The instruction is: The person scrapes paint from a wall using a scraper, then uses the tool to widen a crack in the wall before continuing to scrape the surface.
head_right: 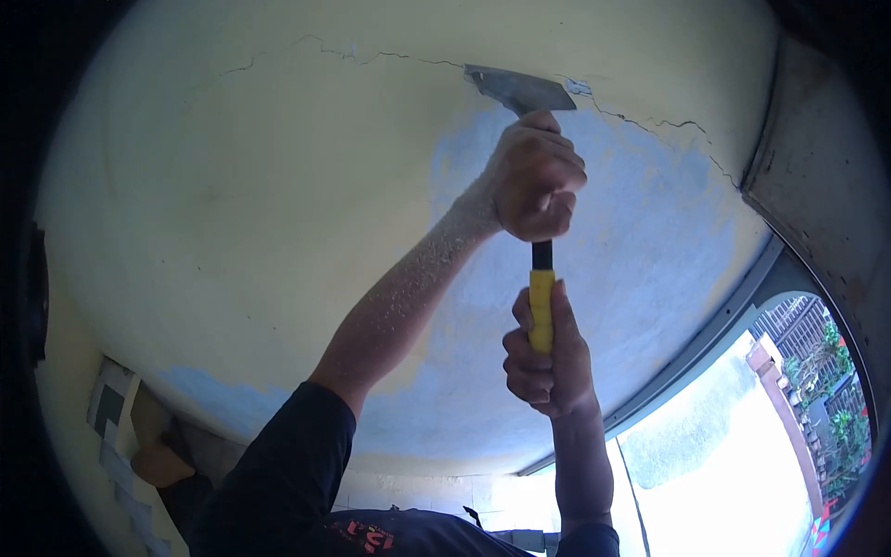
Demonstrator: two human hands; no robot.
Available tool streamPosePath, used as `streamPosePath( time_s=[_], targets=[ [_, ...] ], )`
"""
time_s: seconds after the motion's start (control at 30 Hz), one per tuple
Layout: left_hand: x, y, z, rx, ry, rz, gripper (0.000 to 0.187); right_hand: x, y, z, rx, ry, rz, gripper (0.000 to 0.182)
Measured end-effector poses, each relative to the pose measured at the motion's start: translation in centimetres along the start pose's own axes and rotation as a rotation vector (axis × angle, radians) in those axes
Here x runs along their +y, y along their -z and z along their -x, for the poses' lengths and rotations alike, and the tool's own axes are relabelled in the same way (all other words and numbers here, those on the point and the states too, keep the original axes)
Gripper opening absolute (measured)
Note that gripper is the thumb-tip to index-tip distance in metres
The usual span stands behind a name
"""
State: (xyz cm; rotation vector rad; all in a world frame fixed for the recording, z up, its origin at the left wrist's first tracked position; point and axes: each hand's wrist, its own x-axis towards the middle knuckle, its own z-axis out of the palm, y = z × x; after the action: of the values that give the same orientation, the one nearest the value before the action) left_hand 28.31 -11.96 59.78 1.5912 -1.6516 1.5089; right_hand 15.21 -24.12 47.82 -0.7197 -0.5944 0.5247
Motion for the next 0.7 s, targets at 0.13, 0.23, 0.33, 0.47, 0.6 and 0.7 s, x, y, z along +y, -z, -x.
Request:
streamPosePath(
  time_s=[0.13,0.23,0.33,0.47,0.6,0.7],
  targets=[
    [2.0,-1.0,2.2,0.058,-0.060,-0.061,0.019,1.9,1.2,2.5,0.035,-0.097,-0.111,0.046],
    [4.0,-1.2,4.8,-0.013,-0.054,0.004,0.019,4.6,1.9,4.4,0.138,-0.113,-0.078,0.046],
    [3.5,-2.3,5.6,-0.053,0.053,0.076,0.020,4.5,2.3,3.7,0.222,-0.080,-0.025,0.047],
    [1.8,-2.8,3.4,-0.063,0.029,0.014,0.022,2.4,2.7,2.2,0.186,-0.005,0.063,0.047],
    [0.6,-1.8,1.1,-0.035,-0.024,-0.026,0.024,0.6,1.5,1.5,0.168,-0.006,0.044,0.047],
    [1.2,-1.5,1.0,-0.029,0.032,0.027,0.024,0.5,1.2,1.5,0.114,-0.011,-0.005,0.047]
  ],
)
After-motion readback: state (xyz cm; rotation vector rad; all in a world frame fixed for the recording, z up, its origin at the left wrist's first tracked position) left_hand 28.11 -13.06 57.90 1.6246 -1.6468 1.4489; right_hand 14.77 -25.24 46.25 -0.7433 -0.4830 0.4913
